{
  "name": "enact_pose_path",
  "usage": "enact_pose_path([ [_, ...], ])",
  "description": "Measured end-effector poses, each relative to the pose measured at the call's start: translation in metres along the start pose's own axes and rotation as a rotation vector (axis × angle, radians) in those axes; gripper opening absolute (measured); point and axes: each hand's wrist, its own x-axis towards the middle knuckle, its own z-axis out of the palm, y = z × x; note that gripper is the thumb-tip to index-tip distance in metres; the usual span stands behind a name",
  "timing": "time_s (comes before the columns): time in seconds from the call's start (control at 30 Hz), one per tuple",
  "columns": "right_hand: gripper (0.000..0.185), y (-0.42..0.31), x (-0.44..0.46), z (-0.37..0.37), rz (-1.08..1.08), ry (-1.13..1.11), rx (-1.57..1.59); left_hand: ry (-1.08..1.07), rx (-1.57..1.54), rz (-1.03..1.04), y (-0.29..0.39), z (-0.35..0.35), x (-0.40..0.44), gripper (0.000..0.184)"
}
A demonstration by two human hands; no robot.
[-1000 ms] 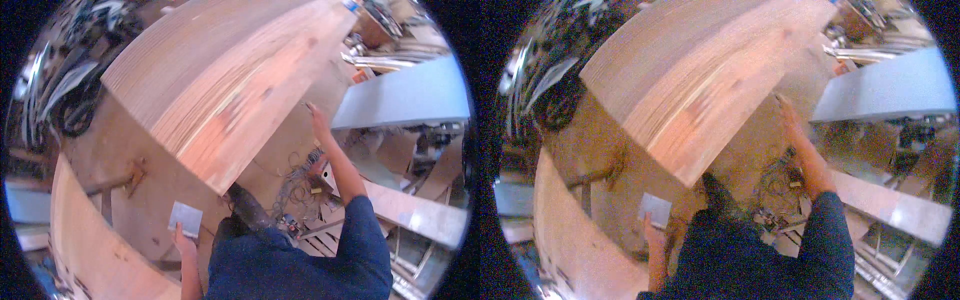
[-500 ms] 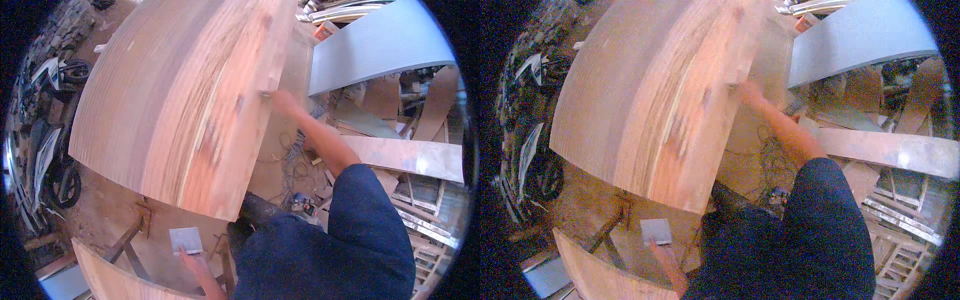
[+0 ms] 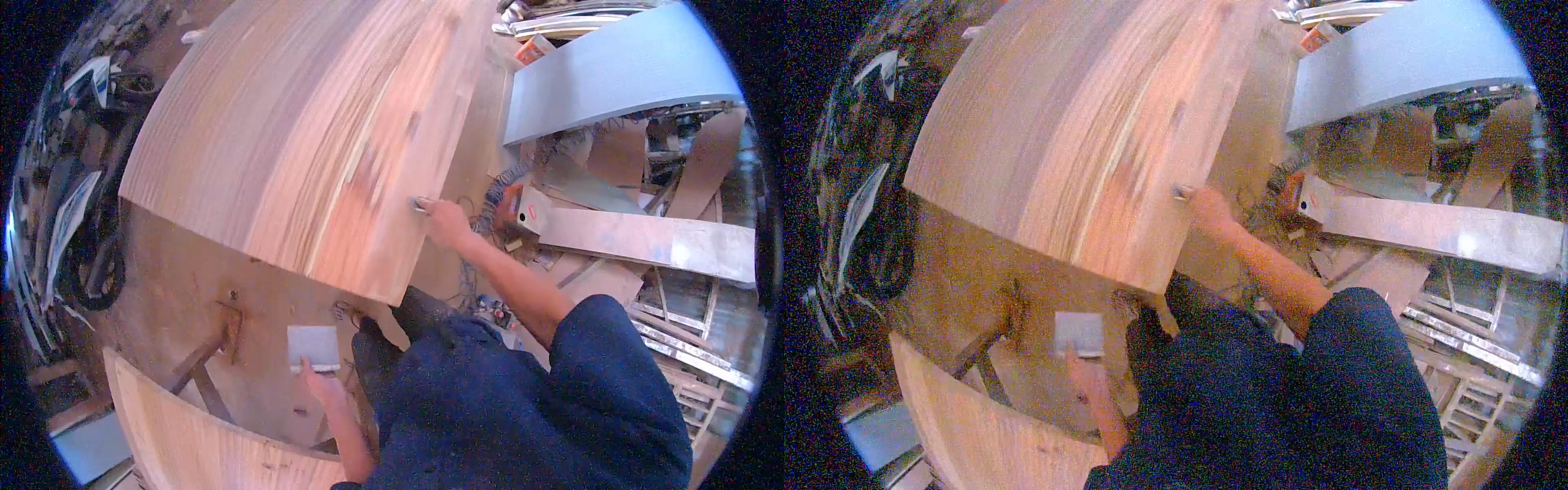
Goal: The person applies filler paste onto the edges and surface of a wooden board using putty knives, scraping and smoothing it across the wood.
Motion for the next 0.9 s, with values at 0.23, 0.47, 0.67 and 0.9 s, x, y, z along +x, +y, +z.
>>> enact_pose_path([
  [0.23, 0.047, -0.088, -0.087, 0.035, -0.008, -0.014, 0.057, -0.501, -0.447, -0.347, -0.051, 0.076, 0.028, 0.043],
  [0.47, 0.045, -0.13, -0.154, 0.081, -0.042, -0.025, 0.066, -0.797, -0.747, -0.68, -0.077, 0.116, 0.023, 0.041],
  [0.67, 0.05, -0.137, -0.2, 0.017, -0.235, -0.309, 0.378, -0.617, -0.746, -0.625, -0.074, 0.068, -0.008, 0.042],
  [0.9, 0.05, -0.078, -0.153, -0.019, -0.531, -0.073, 0.276, -0.431, -0.757, -0.534, -0.064, 0.055, -0.04, 0.043],
])
